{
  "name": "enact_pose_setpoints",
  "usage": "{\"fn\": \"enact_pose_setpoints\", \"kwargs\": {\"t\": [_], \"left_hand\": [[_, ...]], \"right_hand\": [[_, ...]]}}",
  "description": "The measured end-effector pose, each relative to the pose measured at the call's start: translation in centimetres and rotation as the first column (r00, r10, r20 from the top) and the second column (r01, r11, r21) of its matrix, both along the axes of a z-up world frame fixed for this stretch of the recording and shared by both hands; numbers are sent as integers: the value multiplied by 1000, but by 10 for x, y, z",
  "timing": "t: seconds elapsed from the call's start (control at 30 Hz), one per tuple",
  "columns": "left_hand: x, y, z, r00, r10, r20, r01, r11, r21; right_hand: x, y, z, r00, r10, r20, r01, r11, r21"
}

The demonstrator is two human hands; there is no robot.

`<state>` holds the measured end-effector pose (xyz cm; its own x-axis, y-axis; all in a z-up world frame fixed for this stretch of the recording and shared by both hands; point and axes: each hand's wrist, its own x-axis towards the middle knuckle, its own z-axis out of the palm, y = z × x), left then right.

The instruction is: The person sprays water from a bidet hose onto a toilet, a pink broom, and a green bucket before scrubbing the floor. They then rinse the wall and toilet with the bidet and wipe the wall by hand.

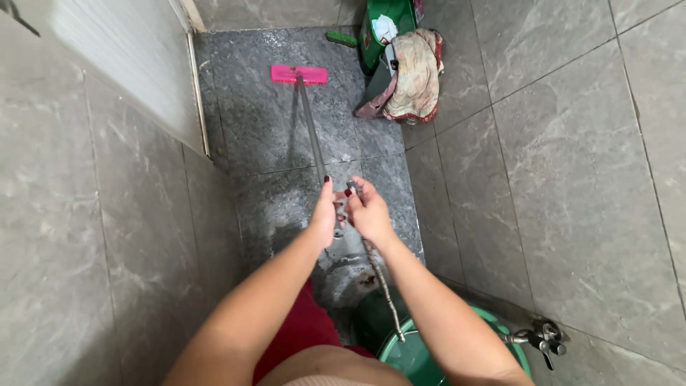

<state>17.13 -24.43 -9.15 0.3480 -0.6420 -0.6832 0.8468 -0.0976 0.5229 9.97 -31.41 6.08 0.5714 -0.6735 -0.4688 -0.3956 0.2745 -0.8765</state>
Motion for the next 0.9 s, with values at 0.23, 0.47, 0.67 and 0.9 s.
{"fn": "enact_pose_setpoints", "kwargs": {"t": [0.23, 0.47, 0.67, 0.9], "left_hand": [[-13, 12, 43, 996, 74, -58, -73, 997, 14], [4, 23, 36, 990, 132, -39, -125, 982, 144], [5, 41, 61, 994, 82, -76, -64, 975, 211], [26, 49, 42, 997, -57, 59, 44, 980, 195]], "right_hand": [[7, 11, -48, 990, 126, 58, -122, 990, -66], [10, 18, -69, 972, -188, 142, 148, 956, 254], [5, 15, -107, 977, 170, -131, -5, 629, 778], [-2, 0, -105, 965, 257, 51, -181, 514, 838]]}}
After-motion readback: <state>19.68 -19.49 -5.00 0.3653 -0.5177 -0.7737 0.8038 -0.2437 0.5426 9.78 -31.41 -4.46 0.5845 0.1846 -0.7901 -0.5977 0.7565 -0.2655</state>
